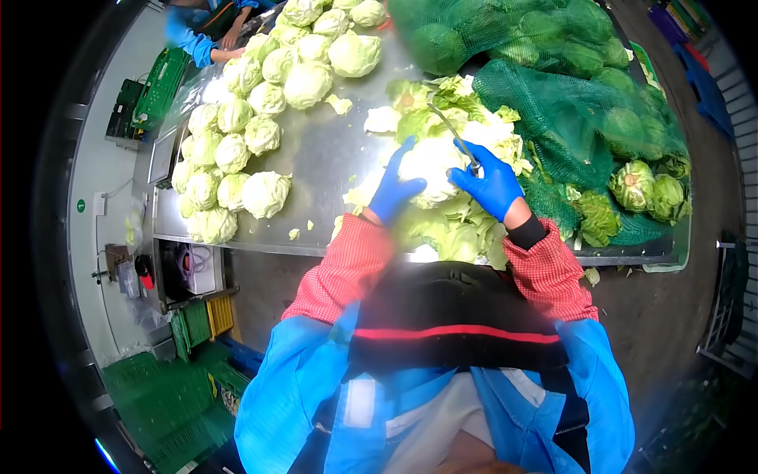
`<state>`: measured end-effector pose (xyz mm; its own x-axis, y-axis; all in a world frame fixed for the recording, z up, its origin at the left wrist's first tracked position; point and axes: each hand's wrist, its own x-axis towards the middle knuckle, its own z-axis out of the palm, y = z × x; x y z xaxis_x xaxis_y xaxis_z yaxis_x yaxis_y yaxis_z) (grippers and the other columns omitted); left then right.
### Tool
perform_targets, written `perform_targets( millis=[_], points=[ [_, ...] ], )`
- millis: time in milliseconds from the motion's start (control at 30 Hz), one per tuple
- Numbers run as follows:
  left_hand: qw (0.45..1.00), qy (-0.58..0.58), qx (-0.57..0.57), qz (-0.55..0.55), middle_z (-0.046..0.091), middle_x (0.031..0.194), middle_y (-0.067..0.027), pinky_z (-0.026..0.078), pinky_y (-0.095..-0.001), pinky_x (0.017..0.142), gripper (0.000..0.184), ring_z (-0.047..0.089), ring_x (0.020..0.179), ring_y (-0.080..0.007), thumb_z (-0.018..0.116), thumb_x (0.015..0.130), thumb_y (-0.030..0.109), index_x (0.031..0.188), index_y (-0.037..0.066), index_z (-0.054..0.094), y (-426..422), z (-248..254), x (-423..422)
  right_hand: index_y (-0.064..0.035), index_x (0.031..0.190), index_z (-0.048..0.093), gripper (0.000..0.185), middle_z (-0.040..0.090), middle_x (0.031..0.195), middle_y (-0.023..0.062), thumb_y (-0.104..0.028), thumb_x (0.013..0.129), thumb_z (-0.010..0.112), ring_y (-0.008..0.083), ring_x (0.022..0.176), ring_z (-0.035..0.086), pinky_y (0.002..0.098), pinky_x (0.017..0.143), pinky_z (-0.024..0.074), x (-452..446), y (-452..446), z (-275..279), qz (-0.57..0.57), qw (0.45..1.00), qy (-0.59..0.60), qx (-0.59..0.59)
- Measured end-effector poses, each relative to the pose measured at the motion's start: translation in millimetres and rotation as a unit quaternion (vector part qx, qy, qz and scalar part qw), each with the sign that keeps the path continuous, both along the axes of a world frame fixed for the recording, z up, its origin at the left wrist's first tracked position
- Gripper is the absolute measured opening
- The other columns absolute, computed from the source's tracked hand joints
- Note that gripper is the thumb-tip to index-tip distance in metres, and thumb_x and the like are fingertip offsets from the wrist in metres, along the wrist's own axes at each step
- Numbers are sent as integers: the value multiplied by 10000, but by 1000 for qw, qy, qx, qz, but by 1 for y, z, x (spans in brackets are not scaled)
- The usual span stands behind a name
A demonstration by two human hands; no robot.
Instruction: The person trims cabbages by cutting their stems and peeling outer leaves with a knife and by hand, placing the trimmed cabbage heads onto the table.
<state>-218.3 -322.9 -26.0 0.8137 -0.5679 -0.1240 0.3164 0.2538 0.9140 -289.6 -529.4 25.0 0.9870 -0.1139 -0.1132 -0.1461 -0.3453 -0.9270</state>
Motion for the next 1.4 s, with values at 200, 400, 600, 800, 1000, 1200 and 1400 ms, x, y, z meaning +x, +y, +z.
perform_targets(
  millis=[200, 400, 600, 800, 1000, 1200, 1400],
  points=[
    [953, 238, -183, -48, 381, 1429, -144, 356, -475, 1058, 734, 411, 1292, -321, 610, 856, 373, 1446, 101, 269, 5, 12, -12, -68, 1026, 615, 217, 658, 868, 59, -193, 852, 654, 106, 705, 604, 300, 658, 511, -8, 2, -26, -33, 998, -4, 60],
    [902, 318, -289, -50, 399, 1415, -157, 381, -514, 1027, 703, 435, 1268, -331, 487, 897, 512, 1428, 89, 304, 2, 10, -9, -98, 1271, 505, 570, 624, 838, 111, -320, 789, 714, 200, 707, 620, 321, 700, 524, -8, 3, 25, -58, 998, -11, -17],
    [939, 294, -177, 12, 458, 1364, -151, 394, -494, 973, 733, 497, 1187, -329, 486, 854, 560, 1395, 82, 360, -14, 8, -6, -185, 1224, 531, 465, 675, 936, 131, -282, 798, 688, 267, 800, 668, 340, 684, 530, 1, 22, 20, -65, 977, -160, -125],
    [908, 325, -263, -32, 403, 1415, -146, 398, -534, 995, 697, 426, 1269, -345, 511, 865, 530, 1416, 141, 339, -4, 9, -7, -126, 993, 564, 179, 645, 832, 136, -205, 849, 636, 257, 717, 640, 339, 628, 494, 3, -14, -12, -138, 984, -87, -76],
    [964, 118, -205, -123, 380, 1433, -119, 272, -482, 1087, 689, 389, 1287, -370, 452, 913, 508, 1447, 132, 234, -5, 27, -12, -130, 1184, 563, 449, 665, 932, 124, -402, 838, 651, 276, 800, 642, 363, 721, 493, 17, -28, -13, -102, 992, -75, -26],
    [921, 351, -155, -66, 406, 1410, -129, 382, -477, 1016, 736, 474, 1220, -332, 547, 874, 522, 1434, 109, 310, -10, 28, 8, -104, 1237, 568, 561, 611, 907, 68, -458, 813, 671, 143, 700, 567, 277, 646, 474, 16, -13, 11, -17, 996, -48, 70],
    [991, 119, -57, 7, 487, 1319, -156, 431, -384, 981, 700, 504, 1193, -284, 581, 864, 461, 1391, 60, 356, -11, 35, 5, -81, 1125, 610, 347, 585, 813, -21, -272, 841, 670, 46, 615, 502, 207, 540, 425, 10, -7, -5, -60, 966, 10, 253]
  ],
)
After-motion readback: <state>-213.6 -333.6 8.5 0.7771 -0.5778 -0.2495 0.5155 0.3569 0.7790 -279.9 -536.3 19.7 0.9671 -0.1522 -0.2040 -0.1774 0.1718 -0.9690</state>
